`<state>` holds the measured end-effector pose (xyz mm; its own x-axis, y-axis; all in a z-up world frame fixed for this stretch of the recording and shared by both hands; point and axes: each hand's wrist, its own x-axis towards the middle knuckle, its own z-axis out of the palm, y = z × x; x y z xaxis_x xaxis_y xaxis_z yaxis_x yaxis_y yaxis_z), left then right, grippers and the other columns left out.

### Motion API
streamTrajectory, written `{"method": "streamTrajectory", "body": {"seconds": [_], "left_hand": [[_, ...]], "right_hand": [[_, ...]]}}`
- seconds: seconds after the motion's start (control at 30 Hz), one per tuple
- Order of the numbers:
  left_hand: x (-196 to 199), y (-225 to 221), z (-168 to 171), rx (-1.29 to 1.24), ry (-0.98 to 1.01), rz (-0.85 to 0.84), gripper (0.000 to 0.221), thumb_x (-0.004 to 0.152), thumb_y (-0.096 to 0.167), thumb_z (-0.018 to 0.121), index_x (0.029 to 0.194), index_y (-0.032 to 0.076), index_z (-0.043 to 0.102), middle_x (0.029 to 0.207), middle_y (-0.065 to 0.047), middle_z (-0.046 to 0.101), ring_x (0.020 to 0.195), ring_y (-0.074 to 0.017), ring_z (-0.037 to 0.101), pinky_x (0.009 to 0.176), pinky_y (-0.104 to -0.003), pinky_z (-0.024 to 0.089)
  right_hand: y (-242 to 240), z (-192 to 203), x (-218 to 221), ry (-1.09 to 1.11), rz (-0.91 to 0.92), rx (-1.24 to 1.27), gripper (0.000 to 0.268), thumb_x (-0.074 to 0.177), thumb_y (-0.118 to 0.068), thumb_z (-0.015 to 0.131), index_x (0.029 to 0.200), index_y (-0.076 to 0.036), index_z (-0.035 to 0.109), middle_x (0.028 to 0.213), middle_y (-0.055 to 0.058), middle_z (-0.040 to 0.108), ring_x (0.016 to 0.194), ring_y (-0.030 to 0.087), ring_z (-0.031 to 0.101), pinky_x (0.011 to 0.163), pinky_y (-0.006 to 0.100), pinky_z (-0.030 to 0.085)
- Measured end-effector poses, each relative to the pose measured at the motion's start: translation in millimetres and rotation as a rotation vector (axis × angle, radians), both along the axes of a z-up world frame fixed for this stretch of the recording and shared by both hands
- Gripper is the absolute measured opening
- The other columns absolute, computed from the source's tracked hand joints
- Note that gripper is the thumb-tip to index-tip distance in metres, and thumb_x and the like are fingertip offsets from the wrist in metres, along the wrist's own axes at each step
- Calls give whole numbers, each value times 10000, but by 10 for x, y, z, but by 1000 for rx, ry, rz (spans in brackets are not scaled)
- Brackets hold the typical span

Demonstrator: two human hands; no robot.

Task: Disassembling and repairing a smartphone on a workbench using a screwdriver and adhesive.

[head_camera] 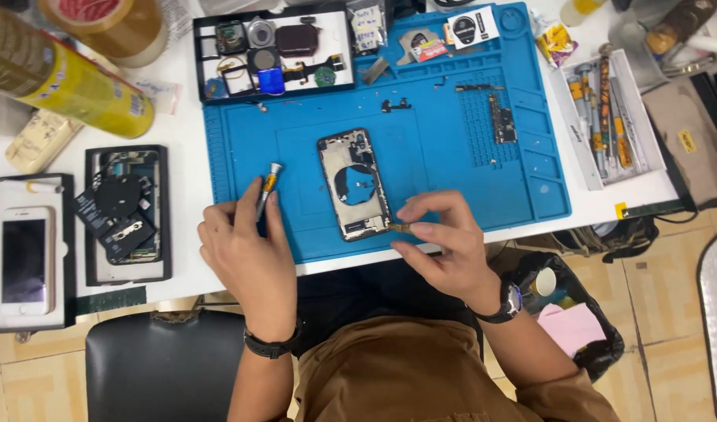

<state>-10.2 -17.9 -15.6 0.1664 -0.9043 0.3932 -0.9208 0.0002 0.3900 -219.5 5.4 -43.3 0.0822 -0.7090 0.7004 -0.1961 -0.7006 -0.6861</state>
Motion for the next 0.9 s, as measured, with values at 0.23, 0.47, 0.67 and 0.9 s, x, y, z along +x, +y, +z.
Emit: {"method": "streamTrajectory", "body": {"seconds": [0.23,0.47,0.67,0.9], "left_hand": [[-52,24,21,-109,70,-58,253,919,120,735,1151,69,648,955,-102,432,862,-284,456,753,-414,350],[-64,63,-149,-158,246,-805,385,886,251,747,1139,137,479,1066,-72,565,952,-244,559,818,-360,386],[-48,17,-78,72,232,-838,456,900,284,715,1235,115,454,1126,-70,590,1026,-277,525,805,-361,393],[-45,-1,-34,70,196,-852,397,914,241,702,1212,114,473,1085,-49,603,1019,-248,542,826,-366,398]], "right_hand": [[61,37,-18,89,-22,31,505,896,27,607,1280,-209,378,1043,138,554,963,280,624,853,405,560],[61,129,-49,140,36,53,592,929,-42,624,1370,-266,300,1229,188,392,1051,349,605,874,418,611],[66,194,32,61,66,71,589,913,78,488,1373,-190,236,1006,283,539,947,389,633,897,530,582],[45,224,63,186,-22,53,725,878,168,512,1391,-232,191,966,281,489,797,338,632,749,381,607]]}}
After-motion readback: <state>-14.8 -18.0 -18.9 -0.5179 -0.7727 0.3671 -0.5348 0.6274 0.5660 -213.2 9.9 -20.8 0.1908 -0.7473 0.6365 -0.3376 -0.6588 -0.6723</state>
